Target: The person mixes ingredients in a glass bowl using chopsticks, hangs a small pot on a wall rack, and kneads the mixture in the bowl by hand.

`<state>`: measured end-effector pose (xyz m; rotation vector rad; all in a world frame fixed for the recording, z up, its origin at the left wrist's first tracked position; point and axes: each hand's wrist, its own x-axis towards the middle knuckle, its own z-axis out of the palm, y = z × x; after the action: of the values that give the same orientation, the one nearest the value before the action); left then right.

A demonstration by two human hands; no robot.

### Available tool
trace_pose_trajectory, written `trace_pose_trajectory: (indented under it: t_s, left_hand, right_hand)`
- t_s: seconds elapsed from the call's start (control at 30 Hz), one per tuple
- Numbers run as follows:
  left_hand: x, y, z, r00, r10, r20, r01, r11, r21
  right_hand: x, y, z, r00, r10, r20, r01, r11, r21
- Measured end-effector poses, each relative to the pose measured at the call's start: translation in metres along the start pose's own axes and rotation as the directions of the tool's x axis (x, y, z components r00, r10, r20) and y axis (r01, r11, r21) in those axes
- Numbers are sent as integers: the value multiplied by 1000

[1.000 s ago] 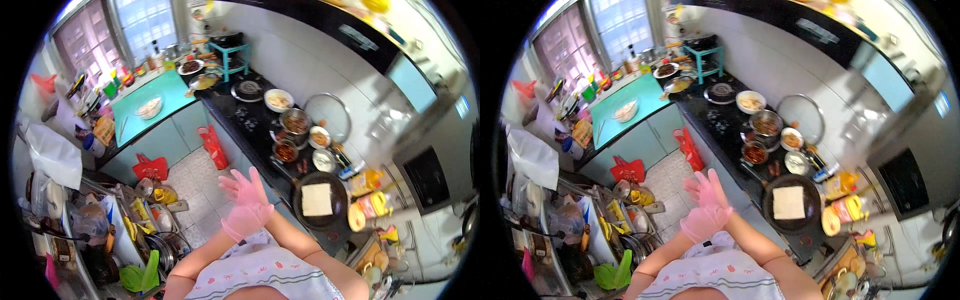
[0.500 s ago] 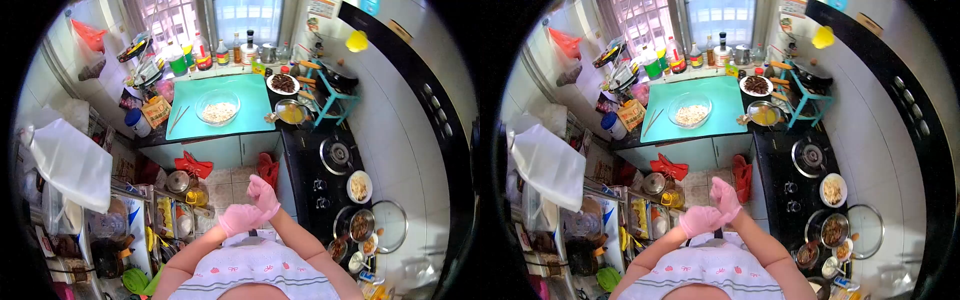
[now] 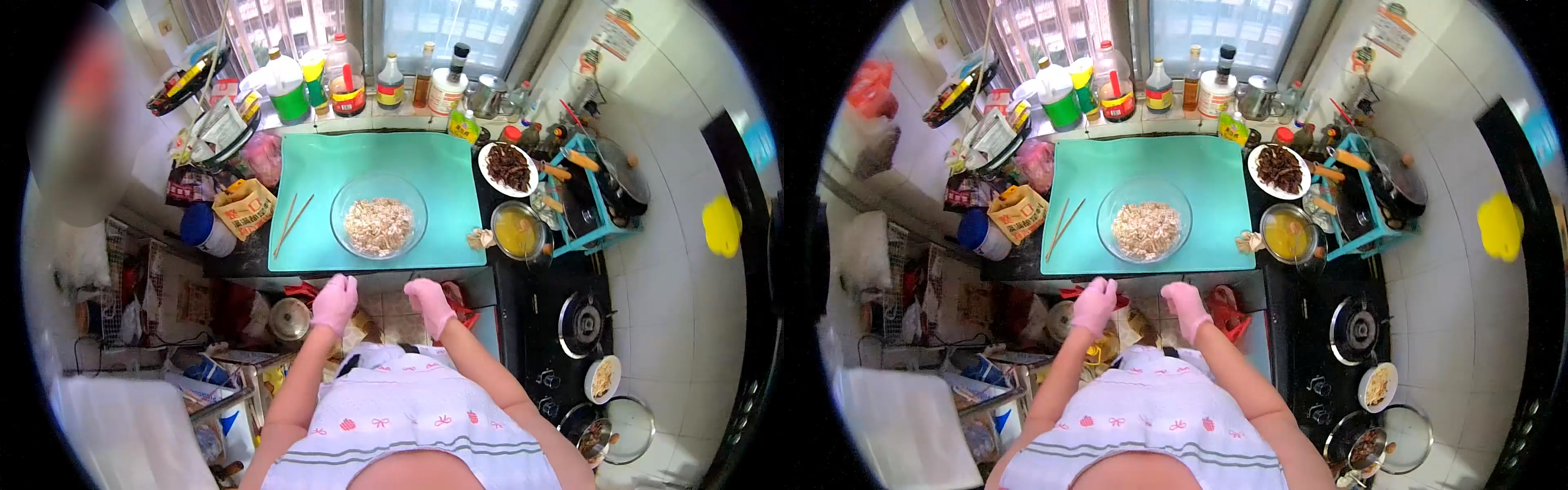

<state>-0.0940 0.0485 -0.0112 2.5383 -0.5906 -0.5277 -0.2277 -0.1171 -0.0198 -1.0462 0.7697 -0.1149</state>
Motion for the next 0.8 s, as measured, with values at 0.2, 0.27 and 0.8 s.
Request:
trace_pose_trajectory:
  t_s: [0.2,0.27,0.8]
  left_hand:
    - [130,-18,-7,958,-258,121,251,965,70]
    - [167,-29,2,935,-286,209,270,957,102]
    - [209,-44,43,875,-384,295,390,920,38]
  right_hand:
    - [216,12,7,902,-293,317,397,274,-876]
    - [261,1,19,950,-68,306,310,65,-948]
    - [323,-19,67,817,575,45,48,10,-999]
